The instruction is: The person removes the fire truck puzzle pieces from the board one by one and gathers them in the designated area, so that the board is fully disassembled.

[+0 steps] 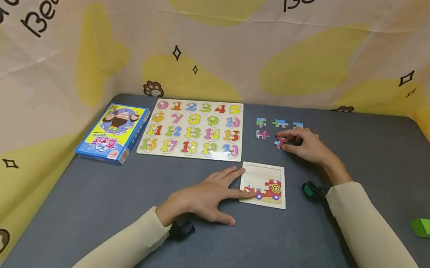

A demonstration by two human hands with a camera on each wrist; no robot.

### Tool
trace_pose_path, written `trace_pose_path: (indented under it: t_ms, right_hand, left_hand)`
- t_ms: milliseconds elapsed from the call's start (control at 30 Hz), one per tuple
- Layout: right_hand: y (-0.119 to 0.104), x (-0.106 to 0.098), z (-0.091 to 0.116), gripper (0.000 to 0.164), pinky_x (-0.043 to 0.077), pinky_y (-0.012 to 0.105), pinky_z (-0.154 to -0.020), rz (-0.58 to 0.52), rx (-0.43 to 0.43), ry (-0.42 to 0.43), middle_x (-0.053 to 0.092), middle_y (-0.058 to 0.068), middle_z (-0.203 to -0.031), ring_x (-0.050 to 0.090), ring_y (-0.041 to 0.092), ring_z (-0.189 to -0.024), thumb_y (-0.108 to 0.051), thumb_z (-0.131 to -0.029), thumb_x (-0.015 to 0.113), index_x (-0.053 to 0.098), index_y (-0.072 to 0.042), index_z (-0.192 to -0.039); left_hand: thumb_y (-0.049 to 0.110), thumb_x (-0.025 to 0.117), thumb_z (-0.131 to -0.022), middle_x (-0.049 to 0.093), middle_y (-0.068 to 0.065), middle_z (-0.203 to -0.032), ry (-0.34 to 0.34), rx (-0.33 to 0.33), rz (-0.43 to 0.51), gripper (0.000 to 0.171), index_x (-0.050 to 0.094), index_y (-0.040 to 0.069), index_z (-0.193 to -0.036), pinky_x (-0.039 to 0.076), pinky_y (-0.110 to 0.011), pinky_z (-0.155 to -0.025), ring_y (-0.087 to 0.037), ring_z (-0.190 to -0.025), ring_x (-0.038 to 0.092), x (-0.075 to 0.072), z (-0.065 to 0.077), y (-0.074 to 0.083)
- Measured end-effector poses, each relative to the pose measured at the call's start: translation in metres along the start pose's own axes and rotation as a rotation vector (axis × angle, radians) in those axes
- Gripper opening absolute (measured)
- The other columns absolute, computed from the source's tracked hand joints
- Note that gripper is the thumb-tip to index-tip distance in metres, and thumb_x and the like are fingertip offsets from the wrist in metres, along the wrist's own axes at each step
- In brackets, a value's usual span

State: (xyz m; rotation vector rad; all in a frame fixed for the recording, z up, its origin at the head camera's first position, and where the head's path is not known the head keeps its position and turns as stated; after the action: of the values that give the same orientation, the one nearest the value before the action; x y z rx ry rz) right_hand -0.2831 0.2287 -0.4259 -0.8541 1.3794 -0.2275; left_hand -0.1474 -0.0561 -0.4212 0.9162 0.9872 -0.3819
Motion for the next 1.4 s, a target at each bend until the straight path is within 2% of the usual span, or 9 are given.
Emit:
trace_pose_path:
  t_ms: [233, 433, 533, 667, 833, 1100, 1400]
  right_hand:
    - [-0.001, -0.003, -0.008, 0.034, 0.018, 0.045, -0.081, 0.008, -0.017, -0.008, 0.069, 0.012, -0.107, 0.044, 0.023, -0.088, -0.012, -0.094, 0.070, 0.070, -0.010, -0.128]
    - [-0.001, -0.003, -0.010, 0.035, 0.019, 0.050, -0.085, 0.000, 0.005, -0.021, 0.063, 0.016, -0.116, 0.042, 0.027, -0.095, -0.011, -0.095, 0.067, 0.069, -0.011, -0.130]
    - [-0.001, -0.003, -0.008, 0.037, 0.019, 0.053, -0.088, -0.019, 0.001, 0.006, 0.062, 0.018, -0.115, 0.043, 0.029, -0.095, -0.009, -0.095, 0.068, 0.068, -0.010, -0.131]
    - [0.000, -0.003, -0.003, 0.037, 0.023, 0.051, -0.087, -0.038, -0.012, 0.064, 0.061, 0.018, -0.112, 0.045, 0.031, -0.095, -0.007, -0.093, 0.070, 0.069, -0.008, -0.130]
    - [0.002, -0.004, 0.003, 0.035, 0.025, 0.050, -0.088, -0.018, 0.024, 0.114, 0.061, 0.019, -0.112, 0.048, 0.032, -0.098, -0.014, -0.092, 0.075, 0.070, -0.007, -0.126]
    - [0.004, -0.003, 0.003, 0.034, 0.025, 0.061, -0.094, 0.020, 0.064, 0.147, 0.061, 0.019, -0.109, 0.050, 0.034, -0.097, -0.020, -0.091, 0.077, 0.072, -0.007, -0.122]
    - [0.004, 0.000, 0.001, 0.030, 0.023, 0.057, -0.088, 0.032, 0.082, 0.167, 0.059, 0.018, -0.105, 0.047, 0.031, -0.095, -0.019, -0.093, 0.074, 0.073, -0.007, -0.121]
  left_hand:
    - [0.048, 0.073, -0.091, 0.001, -0.005, -0.174, -0.003, 0.000, -0.002, 0.077, 0.035, 0.043, -0.157, 0.012, -0.058, -0.126, -0.026, -0.161, -0.001, 0.000, 0.000, 0.001]
    - [0.050, 0.073, -0.090, 0.000, -0.004, -0.174, 0.001, -0.002, -0.003, 0.078, 0.034, 0.044, -0.157, 0.012, -0.058, -0.126, -0.026, -0.161, -0.002, 0.000, -0.001, 0.001]
    - [0.050, 0.073, -0.090, 0.000, -0.004, -0.174, -0.004, -0.006, -0.001, 0.078, 0.034, 0.044, -0.157, 0.011, -0.058, -0.126, -0.026, -0.161, -0.002, 0.000, -0.001, 0.000]
    - [0.050, 0.073, -0.090, 0.000, -0.004, -0.174, -0.011, -0.010, 0.003, 0.078, 0.034, 0.044, -0.157, 0.011, -0.057, -0.127, -0.026, -0.161, -0.002, 0.000, -0.001, 0.000]
    - [0.049, 0.073, -0.090, 0.000, -0.004, -0.174, -0.006, -0.011, 0.002, 0.077, 0.034, 0.044, -0.157, 0.012, -0.058, -0.126, -0.026, -0.161, -0.001, 0.000, 0.000, -0.001]
    - [0.048, 0.073, -0.090, 0.001, -0.005, -0.174, -0.004, -0.005, 0.005, 0.077, 0.035, 0.043, -0.157, 0.012, -0.058, -0.126, -0.027, -0.161, -0.001, 0.000, 0.000, -0.001]
    - [0.048, 0.074, -0.090, 0.001, -0.005, -0.174, -0.004, 0.000, 0.006, 0.078, 0.034, 0.044, -0.157, 0.012, -0.059, -0.126, -0.026, -0.161, -0.002, 0.000, -0.001, -0.001]
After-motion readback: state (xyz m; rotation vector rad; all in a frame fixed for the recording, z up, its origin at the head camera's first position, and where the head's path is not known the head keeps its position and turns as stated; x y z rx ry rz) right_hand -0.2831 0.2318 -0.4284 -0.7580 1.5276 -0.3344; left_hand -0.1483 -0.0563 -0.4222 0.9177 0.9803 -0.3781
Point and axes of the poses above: each hand's wrist, its own z-axis away from the middle knuckle, its own x-axis out of the palm, y = z × x, the point moved 4 cm from there along -z, towards the middle knuckle
